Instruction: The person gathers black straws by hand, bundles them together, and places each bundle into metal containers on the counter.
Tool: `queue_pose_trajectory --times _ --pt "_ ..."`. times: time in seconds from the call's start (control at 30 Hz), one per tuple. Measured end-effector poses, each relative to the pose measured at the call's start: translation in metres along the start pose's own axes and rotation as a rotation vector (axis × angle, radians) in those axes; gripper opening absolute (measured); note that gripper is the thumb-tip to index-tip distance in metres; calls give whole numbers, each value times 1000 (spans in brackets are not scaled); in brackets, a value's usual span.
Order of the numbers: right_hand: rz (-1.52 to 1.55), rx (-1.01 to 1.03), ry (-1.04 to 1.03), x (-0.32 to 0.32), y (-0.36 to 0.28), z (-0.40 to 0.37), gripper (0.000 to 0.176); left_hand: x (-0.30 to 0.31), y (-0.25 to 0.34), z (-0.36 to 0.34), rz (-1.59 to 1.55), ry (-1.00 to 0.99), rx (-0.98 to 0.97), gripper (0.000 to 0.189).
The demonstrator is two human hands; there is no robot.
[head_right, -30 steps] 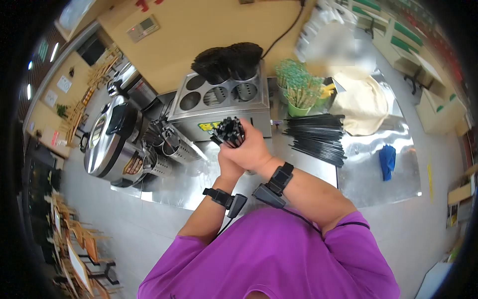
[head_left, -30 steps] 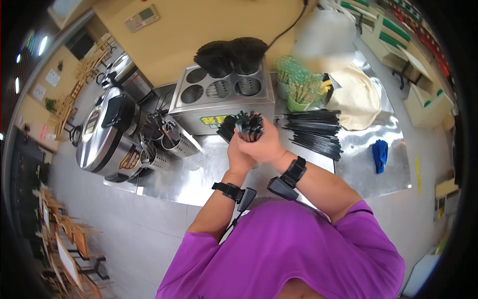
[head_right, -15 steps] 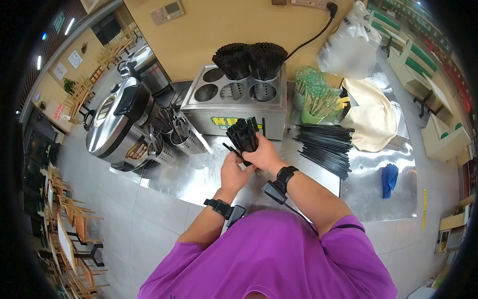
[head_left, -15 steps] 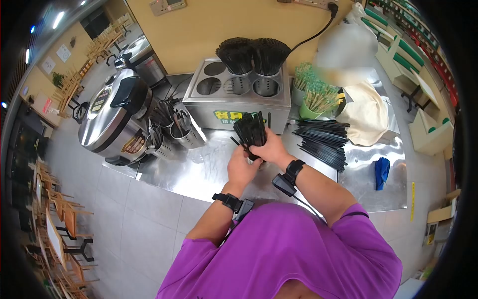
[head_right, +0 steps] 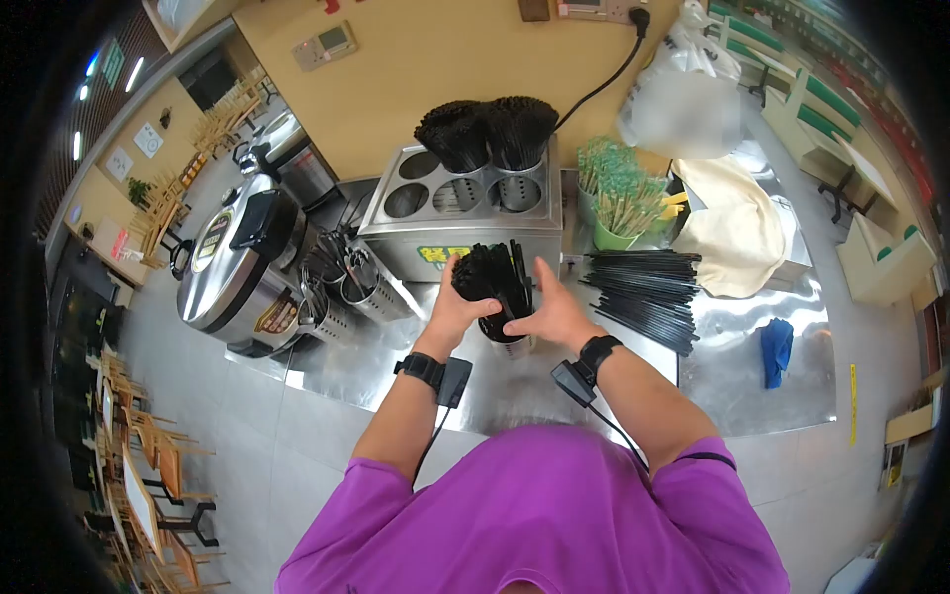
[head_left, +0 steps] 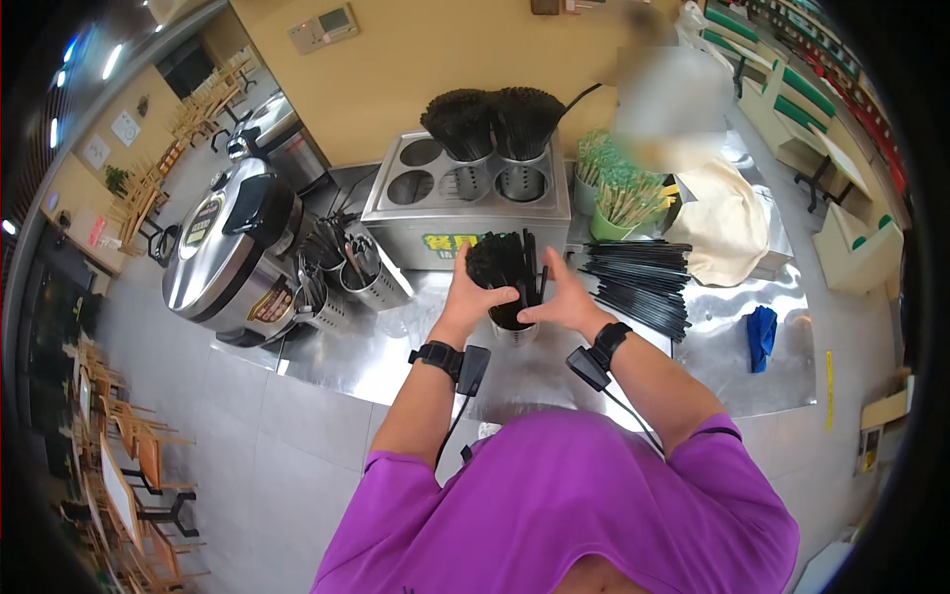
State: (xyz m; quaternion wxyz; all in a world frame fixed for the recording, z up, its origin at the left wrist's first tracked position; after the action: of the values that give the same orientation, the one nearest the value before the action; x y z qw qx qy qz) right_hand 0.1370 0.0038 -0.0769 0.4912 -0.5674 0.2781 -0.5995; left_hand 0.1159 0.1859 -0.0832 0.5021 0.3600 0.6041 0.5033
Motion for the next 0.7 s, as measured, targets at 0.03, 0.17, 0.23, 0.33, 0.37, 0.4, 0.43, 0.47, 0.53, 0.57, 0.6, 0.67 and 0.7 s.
queue_pose_trajectory --times 0.03,0.17,0.23,0.33,0.37,0.4,0.43,0.47,0.53,0.57,0.6,0.67,0.7 --pt "78 -20 -58 -9 5 4 123 -10 1 2 -2 -9 -2 128" --pt "301 -169 -196 -26 9 8 118 -44 -4 2 -48 -106 22 130" --pt "250 -221 -196 -22 24 7 111 -61 -2 -9 -91 -204 31 130" --pt "318 -168 -107 -23 48 2 110 -71 -10 -24 62 -227 -65 116" --pt "336 -101 -92 -22 46 -7 109 -71 -13 -30 126 -218 -100 113" --pt "353 -33 -78 -19 42 -14 109 -76 -7 -40 37 -206 -39 107" --pt "370 36 -64 -17 38 -22 108 -78 -3 -48 2 -194 -37 105" --pt "267 76 -50 -8 18 -32 102 -79 0 -54 -31 -183 -34 103" --pt "190 77 -25 -5 10 -43 92 -79 0 -62 -49 -166 -35 98" --pt "152 79 -12 -3 6 -47 88 -79 -1 -65 -33 -162 -38 95" --pt "120 49 1 0 1 -51 84 -77 -1 -68 -16 -156 -40 92" --pt "55 -9 26 8 -11 -58 76 -74 -1 -74 21 -140 -48 86" --pt "57 -10 34 12 -17 -62 74 -73 -2 -77 38 -133 -50 84"
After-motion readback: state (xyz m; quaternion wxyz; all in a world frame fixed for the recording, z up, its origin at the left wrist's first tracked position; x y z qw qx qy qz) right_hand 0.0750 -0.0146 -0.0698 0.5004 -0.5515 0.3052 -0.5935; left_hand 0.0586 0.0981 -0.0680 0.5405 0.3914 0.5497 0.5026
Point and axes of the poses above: each hand's wrist, its own z-axis towards the middle knuckle, its own x-axis out of the back of the hand, y = z × x, the point moved 10 cm from there along z, towards the middle knuckle, and after that the axes turned 12 degrees about y, right-handed, at the moved point
